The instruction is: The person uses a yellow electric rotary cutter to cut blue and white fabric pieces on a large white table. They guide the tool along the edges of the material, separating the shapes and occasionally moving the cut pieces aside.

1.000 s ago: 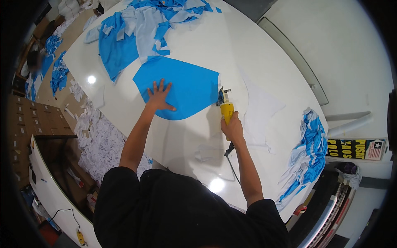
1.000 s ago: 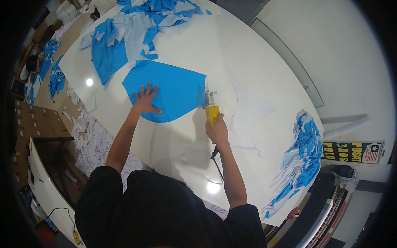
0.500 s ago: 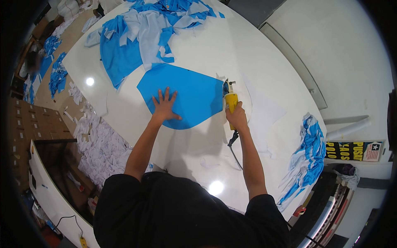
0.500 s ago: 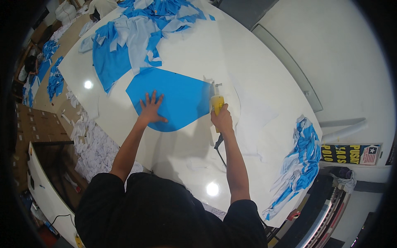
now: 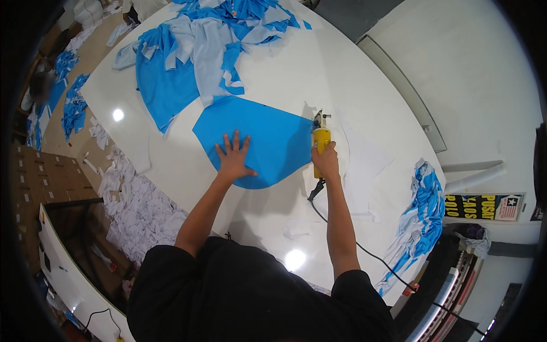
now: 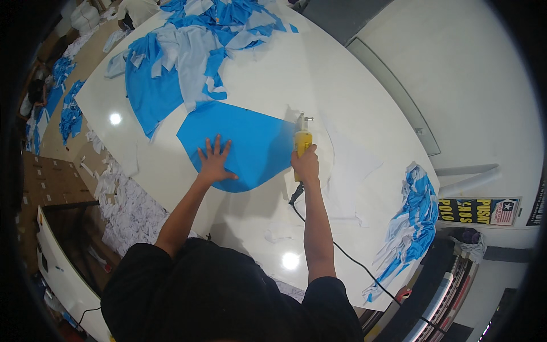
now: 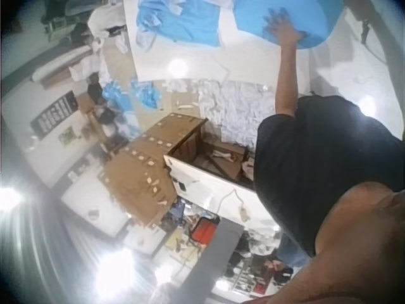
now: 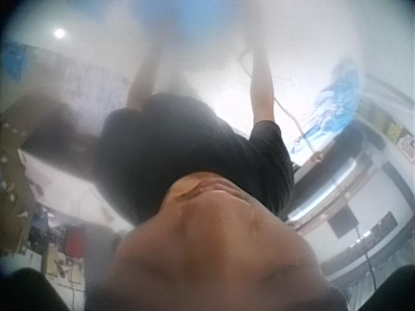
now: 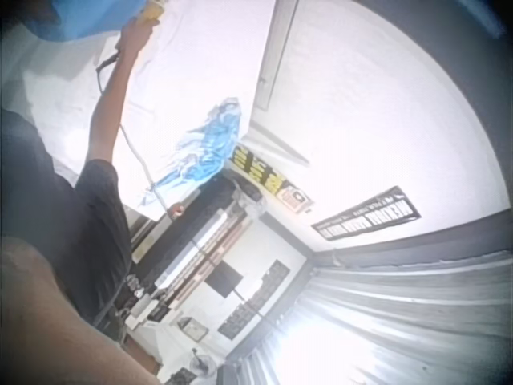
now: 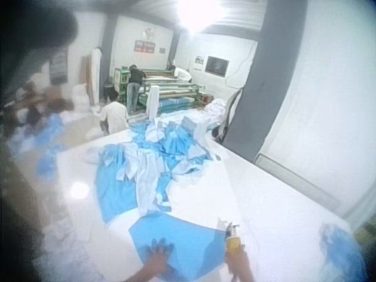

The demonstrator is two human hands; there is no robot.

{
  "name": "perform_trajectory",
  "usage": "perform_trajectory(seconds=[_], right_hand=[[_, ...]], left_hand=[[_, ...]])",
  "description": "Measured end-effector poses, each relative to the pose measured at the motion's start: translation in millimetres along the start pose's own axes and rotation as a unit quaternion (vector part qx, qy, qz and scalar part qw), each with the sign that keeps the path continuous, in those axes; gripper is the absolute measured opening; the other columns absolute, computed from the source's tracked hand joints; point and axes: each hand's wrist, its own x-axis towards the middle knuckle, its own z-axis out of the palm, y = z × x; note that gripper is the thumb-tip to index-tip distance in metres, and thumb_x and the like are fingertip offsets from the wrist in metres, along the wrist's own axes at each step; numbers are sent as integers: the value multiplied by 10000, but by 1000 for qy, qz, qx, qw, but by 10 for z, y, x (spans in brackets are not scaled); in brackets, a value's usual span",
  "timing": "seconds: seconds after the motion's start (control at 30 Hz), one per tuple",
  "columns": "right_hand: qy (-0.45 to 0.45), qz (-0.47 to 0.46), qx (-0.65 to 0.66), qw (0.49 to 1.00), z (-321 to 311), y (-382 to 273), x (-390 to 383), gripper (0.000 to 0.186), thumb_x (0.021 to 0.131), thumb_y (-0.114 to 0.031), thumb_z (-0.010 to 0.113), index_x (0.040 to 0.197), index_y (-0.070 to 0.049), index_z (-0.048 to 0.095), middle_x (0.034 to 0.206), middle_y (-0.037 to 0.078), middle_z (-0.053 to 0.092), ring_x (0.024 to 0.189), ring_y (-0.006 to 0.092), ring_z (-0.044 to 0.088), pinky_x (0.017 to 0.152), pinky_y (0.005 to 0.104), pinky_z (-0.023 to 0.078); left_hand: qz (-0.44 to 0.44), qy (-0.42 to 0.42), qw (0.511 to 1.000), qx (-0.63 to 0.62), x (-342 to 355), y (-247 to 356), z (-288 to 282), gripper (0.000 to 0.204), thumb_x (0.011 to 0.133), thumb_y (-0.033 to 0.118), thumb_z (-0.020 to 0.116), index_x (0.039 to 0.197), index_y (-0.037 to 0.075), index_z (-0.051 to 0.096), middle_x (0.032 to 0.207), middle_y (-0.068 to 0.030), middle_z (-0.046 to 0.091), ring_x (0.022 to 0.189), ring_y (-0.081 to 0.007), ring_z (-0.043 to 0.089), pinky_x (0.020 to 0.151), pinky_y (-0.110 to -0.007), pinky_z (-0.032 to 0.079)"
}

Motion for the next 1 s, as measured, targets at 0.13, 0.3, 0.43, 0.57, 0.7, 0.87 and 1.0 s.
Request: perform_trajectory(seconds=[0.13,0.3,0.43,0.57,0.7,0.87,1.0], right_hand=[[33,24,-26,999,79,-134,124,704,883,-394,691,1281,109,402,1059,395,680,958,518,712,841,529,596],[50,-19,32,998,214,179,308,542,930,-377,664,1214,69,545,979,268,723,888,405,736,746,498,582],[55,50,116,990,128,530,152,641,885,-453,716,1174,102,577,1035,278,703,942,367,722,768,483,570],[10,135,332,934,-67,585,-638,521,950,-424,684,1107,36,499,850,165,624,591,284,676,491,408,566],[73,187,354,913,-312,908,-1366,476,979,-389,660,1141,15,466,815,156,608,545,282,661,454,403,566],[183,235,388,872,-633,1371,-2219,421,997,-348,650,1155,6,485,820,148,608,560,266,661,461,386,567],[243,238,447,827,-807,1671,-2904,450,983,-376,686,1172,-5,514,809,90,588,560,206,632,470,350,555]], left_hand=[[2,13,1000,2,32,-73,68,1447,503,702,906,1678,254,190,1750,-182,-8,1558,-549,-88,1141,-818,-29],[22,62,998,21,-73,-75,185,1391,552,751,855,1662,190,233,1743,-213,24,1563,-543,-52,1135,-824,-8],[34,58,997,40,-100,-4,151,862,697,383,876,1439,108,535,1582,-253,365,1362,-525,421,1057,-699,371],[99,-289,942,-141,25,-489,-325,325,729,101,701,1042,23,735,1221,-237,687,1047,-378,673,882,-513,538],[-11,120,919,-374,245,-895,-927,161,786,105,635,887,7,712,961,-216,727,915,-385,702,842,-492,555],[-17,344,930,-131,505,-555,-1664,1039,903,384,727,1659,37,104,1682,-348,63,1514,-604,139,1156,-732,249],[83,213,965,-131,733,-228,-886,1057,887,472,736,1649,24,157,1678,-354,63,1520,-594,137,1156,-737,248]])
